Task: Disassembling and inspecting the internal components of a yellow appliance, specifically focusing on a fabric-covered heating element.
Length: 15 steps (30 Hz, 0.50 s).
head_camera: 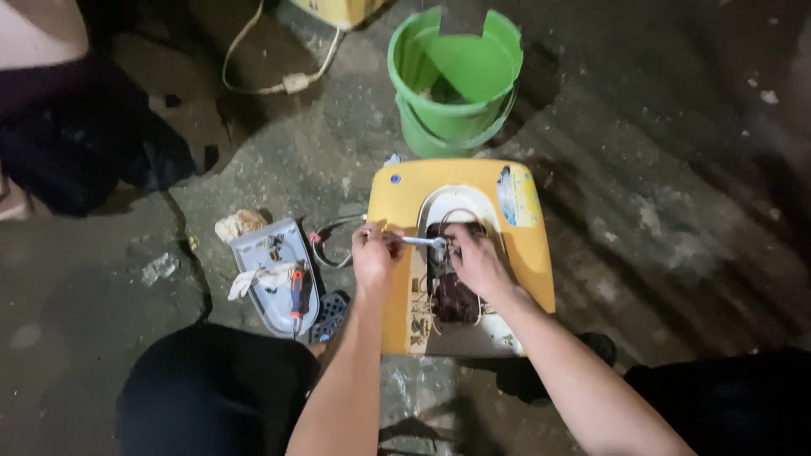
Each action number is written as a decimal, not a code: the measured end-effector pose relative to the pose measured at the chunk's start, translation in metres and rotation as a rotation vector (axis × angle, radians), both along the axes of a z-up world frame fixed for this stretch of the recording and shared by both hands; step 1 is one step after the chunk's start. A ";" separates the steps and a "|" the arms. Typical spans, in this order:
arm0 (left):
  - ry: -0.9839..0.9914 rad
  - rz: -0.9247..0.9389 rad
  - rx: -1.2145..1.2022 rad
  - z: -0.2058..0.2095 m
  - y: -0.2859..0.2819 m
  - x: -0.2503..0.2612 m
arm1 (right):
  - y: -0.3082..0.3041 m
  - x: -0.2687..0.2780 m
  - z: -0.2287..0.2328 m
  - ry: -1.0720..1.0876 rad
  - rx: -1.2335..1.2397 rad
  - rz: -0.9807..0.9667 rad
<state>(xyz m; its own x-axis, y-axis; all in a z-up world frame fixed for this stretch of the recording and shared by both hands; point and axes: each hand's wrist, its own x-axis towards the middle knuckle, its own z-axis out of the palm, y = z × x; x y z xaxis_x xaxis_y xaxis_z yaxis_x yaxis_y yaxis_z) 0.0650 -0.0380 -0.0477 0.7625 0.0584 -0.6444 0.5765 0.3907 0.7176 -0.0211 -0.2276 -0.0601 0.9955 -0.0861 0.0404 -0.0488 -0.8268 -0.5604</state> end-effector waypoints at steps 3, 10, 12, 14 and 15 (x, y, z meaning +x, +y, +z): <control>-0.011 -0.025 0.020 0.000 0.000 0.003 | -0.003 0.011 -0.003 0.027 -0.009 0.007; -0.118 -0.088 0.047 -0.028 0.001 0.003 | -0.003 0.006 0.012 0.075 0.016 0.024; -0.124 -0.082 0.042 -0.029 0.000 0.003 | -0.005 0.006 0.002 0.051 0.005 0.026; -0.127 -0.080 0.035 -0.031 0.001 0.000 | -0.002 -0.003 0.004 0.030 -0.008 0.024; -0.133 -0.078 0.021 -0.031 0.001 0.001 | 0.000 -0.008 0.012 0.023 -0.053 0.037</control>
<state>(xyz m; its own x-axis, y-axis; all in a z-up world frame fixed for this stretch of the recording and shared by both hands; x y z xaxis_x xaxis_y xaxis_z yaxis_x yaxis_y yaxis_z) 0.0658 -0.0372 -0.0784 0.8437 0.0080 -0.5367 0.5040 0.3324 0.7972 -0.0296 -0.2272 -0.0477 0.9986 -0.0478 0.0213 -0.0300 -0.8566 -0.5151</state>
